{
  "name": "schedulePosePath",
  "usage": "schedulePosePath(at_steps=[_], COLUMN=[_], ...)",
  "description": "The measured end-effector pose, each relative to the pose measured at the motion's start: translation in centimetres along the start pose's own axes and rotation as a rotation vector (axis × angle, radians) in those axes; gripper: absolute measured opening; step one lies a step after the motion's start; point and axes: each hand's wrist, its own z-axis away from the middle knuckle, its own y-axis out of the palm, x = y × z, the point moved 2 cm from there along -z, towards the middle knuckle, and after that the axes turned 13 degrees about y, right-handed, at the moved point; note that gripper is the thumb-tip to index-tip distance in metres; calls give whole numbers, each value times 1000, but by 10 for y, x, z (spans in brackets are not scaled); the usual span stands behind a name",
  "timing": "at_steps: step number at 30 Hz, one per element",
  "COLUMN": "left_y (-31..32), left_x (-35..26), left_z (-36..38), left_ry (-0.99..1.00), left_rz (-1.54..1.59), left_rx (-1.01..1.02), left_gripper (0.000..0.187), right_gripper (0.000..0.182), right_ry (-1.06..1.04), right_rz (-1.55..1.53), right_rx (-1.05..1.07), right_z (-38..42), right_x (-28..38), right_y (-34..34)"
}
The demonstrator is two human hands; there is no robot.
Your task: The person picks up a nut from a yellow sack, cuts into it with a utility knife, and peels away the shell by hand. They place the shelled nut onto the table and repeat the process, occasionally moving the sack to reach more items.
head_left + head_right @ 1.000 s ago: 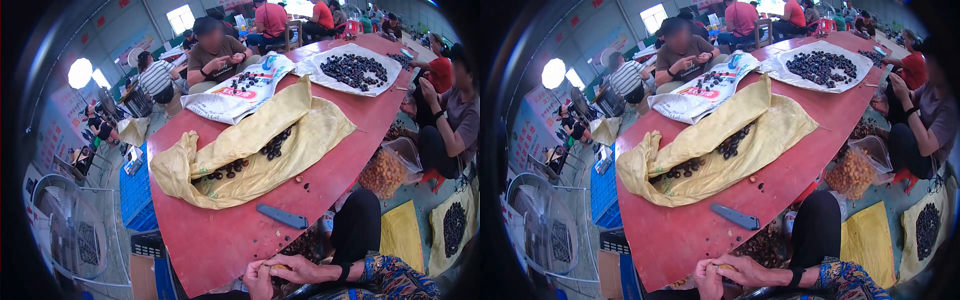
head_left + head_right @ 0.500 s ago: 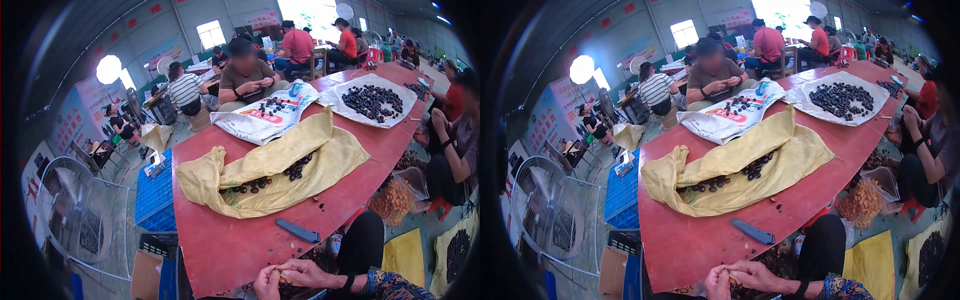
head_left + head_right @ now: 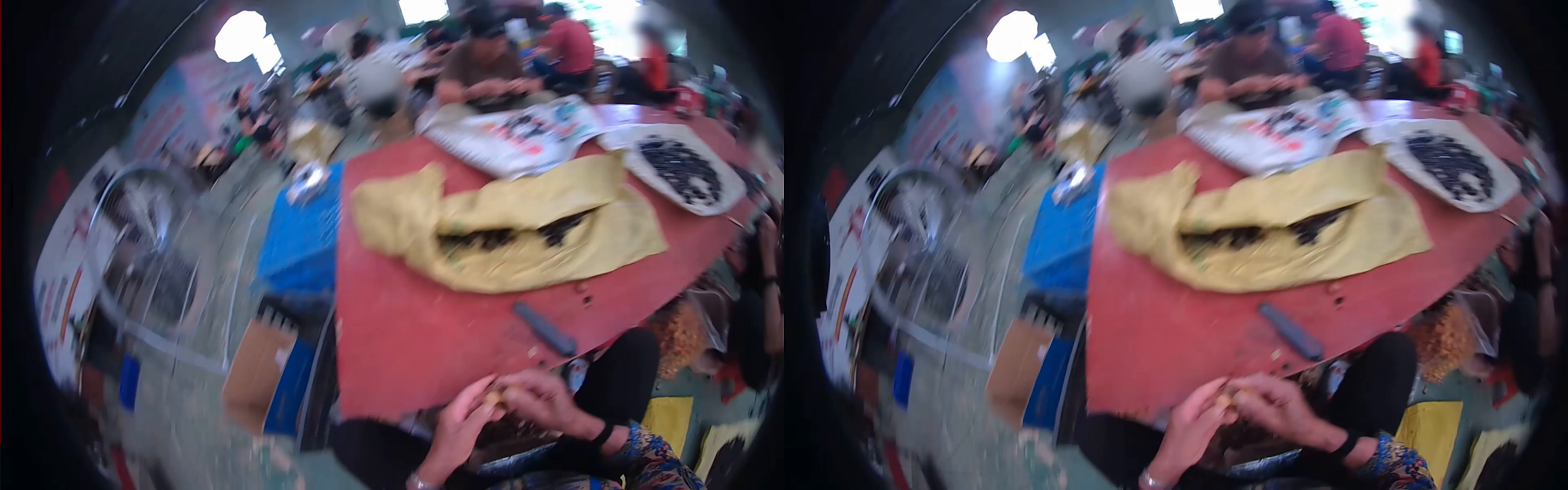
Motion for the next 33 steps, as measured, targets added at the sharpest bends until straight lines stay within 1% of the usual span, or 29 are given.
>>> schedulePosePath(at_steps=[1,2,3,4,5,7,8,9,10,11,13,14,15,16,17,18,19,21,22,23,25,26,27,28,29,31,32,33], left_y=[-4,-7,-10,-17,-22,-46,-64,-82,-109,-136,-197,-223,-241,-259,-275,-284,-291,-303,-309,-310,-317,-317,-319,-329,-338,-340,-330,-316], left_x=[-4,-7,-9,-11,-23,-65,-86,-104,-113,-118,-113,-103,-88,-70,-52,-33,-12,19,30,38,51,56,59,62,60,29,4,-25], left_z=[3,8,12,17,24,37,43,49,55,60,69,74,75,79,82,82,79,75,71,62,51,48,48,48,49,51,49,46], left_ry=[-22,-5,22,-6,23,145,282,389,504,546,519,466,467,358,250,203,157,130,89,60,133,131,127,77,18,118,187,255], left_rz=[-79,-33,10,-21,-15,-181,-334,-365,-387,-346,-287,-269,-263,-294,-324,-307,-288,-205,-374,-541,-773,-775,-782,-760,-749,-855,-867,-878], left_rx=[46,74,113,127,109,-1,-112,-273,-386,-524,-678,-732,-748,-763,-772,-757,-737,-724,-717,-683,-649,-645,-646,-594,-555,-420,-413,-409], left_gripper=[45,45,45,43,36,28,23,21,20,24,30,28,28,26,25,24,24,21,22,22,24,25,26,26,27,32,31,29], right_gripper=[23,23,23,22,20,19,19,19,19,19,21,24,24,26,28,32,32,39,47,47,42,40,38,35,35,29,22,22], right_ry=[-5,114,2,83,120,148,154,167,181,188,219,219,223,275,326,381,382,274,159,214,237,227,220,78,79,62,13,8], right_rz=[51,-59,30,10,-2,-94,-86,-14,60,72,173,278,288,329,371,483,495,637,842,904,964,1013,1059,1004,997,1093,1139,1126], right_rx=[-18,-22,-33,-22,-49,2,19,54,89,101,94,121,134,135,132,131,132,173,195,190,241,240,245,223,158,158,147,118], right_z=[0,4,1,1,1,3,4,3,3,4,4,3,2,3,3,1,-2,-6,-8,-9,-10,-11,-12,-15,-16,-17,-18,-19], right_x=[7,15,18,11,8,12,12,11,9,5,-4,-10,-7,-2,2,5,6,10,6,10,5,5,7,14,14,10,18,22], right_y=[3,6,9,7,9,12,11,9,9,12,15,12,18,24,28,27,31,36,33,36,32,28,25,24,14,0,-2,-5])
